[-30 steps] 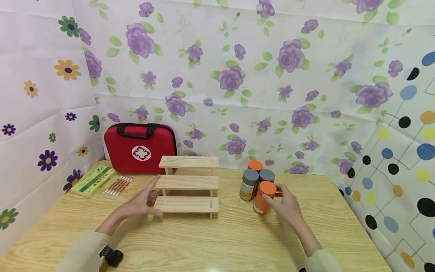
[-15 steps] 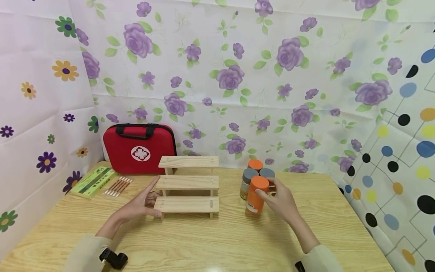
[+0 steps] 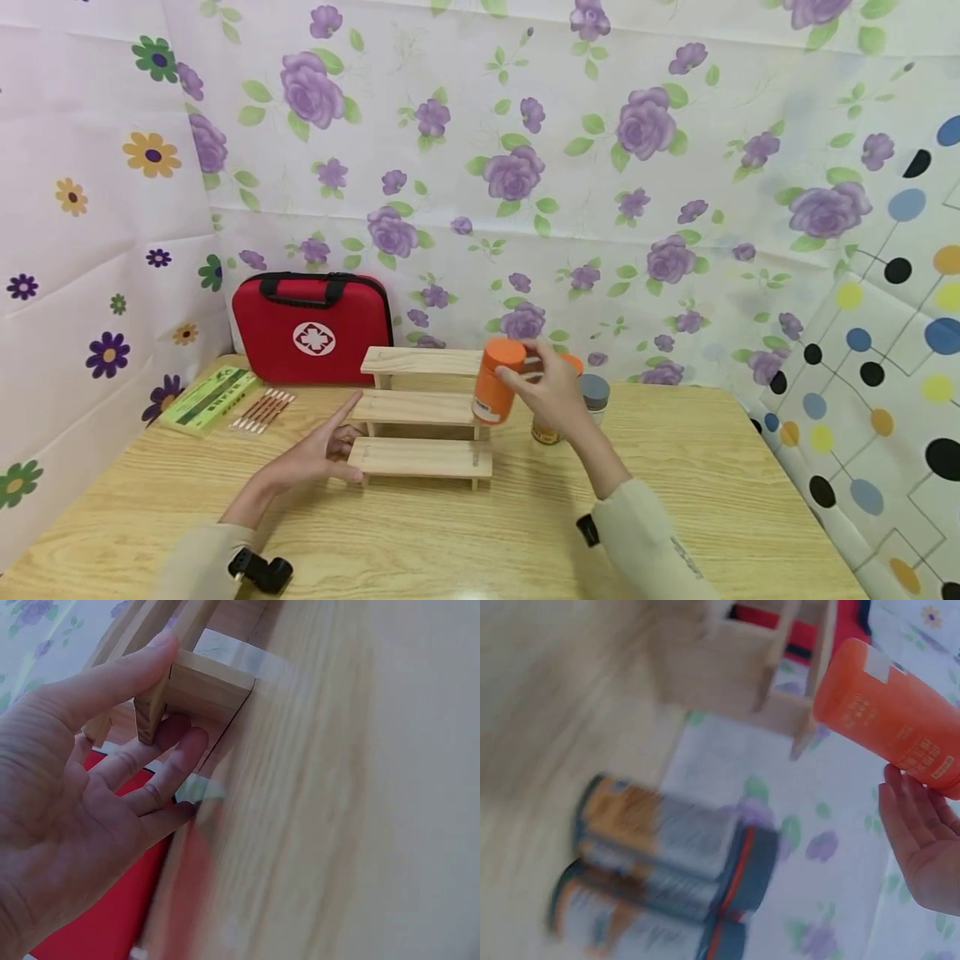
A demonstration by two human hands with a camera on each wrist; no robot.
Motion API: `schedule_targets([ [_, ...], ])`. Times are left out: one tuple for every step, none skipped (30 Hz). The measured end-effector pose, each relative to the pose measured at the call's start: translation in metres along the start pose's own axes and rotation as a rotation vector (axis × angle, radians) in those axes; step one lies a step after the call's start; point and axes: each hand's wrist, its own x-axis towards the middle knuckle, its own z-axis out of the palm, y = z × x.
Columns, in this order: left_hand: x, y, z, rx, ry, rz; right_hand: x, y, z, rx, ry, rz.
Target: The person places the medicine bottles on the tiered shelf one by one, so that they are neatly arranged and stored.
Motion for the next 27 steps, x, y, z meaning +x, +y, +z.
schedule_targets([
  [0.001, -0.001, 0.000, -0.017, -0.001, 0.007, 0.006, -0.006, 0.004, 0.022, 0.007, -0.013],
  [0.001, -0.002, -0.001, -0.030, -0.005, 0.020, 0.012, -0.011, 0.007, 0.043, 0.016, -0.032],
  [0.002, -0.004, -0.001, -0.042, -0.007, 0.030, 0.019, -0.016, 0.011, 0.067, 0.021, -0.053],
  [0.002, -0.006, -0.001, -0.049, -0.011, 0.045, 0.024, -0.020, 0.016, 0.081, 0.029, -0.067],
  [0.002, -0.007, -0.001, -0.053, -0.019, 0.055, 0.030, -0.023, 0.020, 0.090, 0.037, -0.080],
  [0.003, -0.008, -0.001, -0.049, -0.027, 0.066, 0.036, -0.027, 0.025, 0.098, 0.044, -0.089],
  [0.003, -0.010, 0.000, -0.042, -0.035, 0.075, 0.041, -0.030, 0.030, 0.106, 0.046, -0.090],
  [0.003, -0.010, 0.000, -0.034, -0.047, 0.085, 0.046, -0.033, 0.036, 0.114, 0.047, -0.089],
  [0.003, -0.011, 0.000, -0.028, -0.055, 0.086, 0.051, -0.036, 0.041, 0.124, 0.044, -0.084],
  [0.002, -0.011, 0.000, -0.024, -0.066, 0.089, 0.056, -0.039, 0.047, 0.131, 0.043, -0.075],
  [0.002, -0.011, 0.000, -0.026, -0.075, 0.082, 0.061, -0.042, 0.054, 0.144, 0.040, -0.070],
  [0.000, -0.012, -0.001, -0.028, -0.080, 0.079, 0.067, -0.045, 0.061, 0.159, 0.035, -0.065],
  [-0.001, -0.012, -0.001, -0.046, -0.088, 0.068, 0.071, -0.047, 0.068, 0.172, 0.031, -0.062],
  [-0.003, -0.014, -0.001, -0.065, -0.095, 0.056, 0.075, -0.049, 0.075, 0.181, 0.029, -0.061],
  [-0.005, -0.015, -0.002, -0.087, -0.102, 0.044, 0.079, -0.052, 0.081, 0.188, 0.030, -0.061],
  [-0.007, -0.016, -0.002, -0.112, -0.107, 0.035, 0.082, -0.054, 0.088, 0.196, 0.031, -0.058],
  [-0.008, -0.017, -0.003, -0.133, -0.110, 0.026, 0.085, -0.056, 0.094, 0.199, 0.033, -0.056],
  [-0.010, -0.018, -0.004, -0.150, -0.114, 0.026, 0.087, -0.058, 0.099, 0.202, 0.038, -0.054],
  [-0.010, -0.020, -0.004, -0.166, -0.117, 0.024, 0.089, -0.059, 0.104, 0.204, 0.045, -0.049],
  [-0.011, -0.020, -0.005, -0.171, -0.117, 0.032, 0.090, -0.060, 0.108, 0.206, 0.050, -0.043],
  [-0.010, -0.021, -0.005, -0.174, -0.117, 0.040, 0.091, -0.061, 0.111, 0.210, 0.056, -0.037],
  [-0.010, -0.021, -0.004, -0.177, -0.117, 0.046, 0.092, -0.061, 0.114, 0.213, 0.059, -0.026],
  [-0.009, -0.021, -0.004, -0.178, -0.118, 0.050, 0.093, -0.061, 0.116, 0.217, 0.061, -0.017],
  [-0.008, -0.020, -0.004, -0.177, -0.121, 0.054, 0.093, -0.060, 0.118, 0.223, 0.064, -0.010],
  [-0.007, -0.020, -0.003, -0.178, -0.122, 0.056, 0.094, -0.059, 0.119, 0.226, 0.067, -0.003],
  [-0.006, -0.020, -0.003, -0.179, -0.124, 0.058, 0.095, -0.057, 0.120, 0.230, 0.067, 0.001],
  [-0.005, -0.020, -0.002, -0.181, -0.126, 0.057, 0.095, -0.056, 0.121, 0.233, 0.067, 0.005],
])
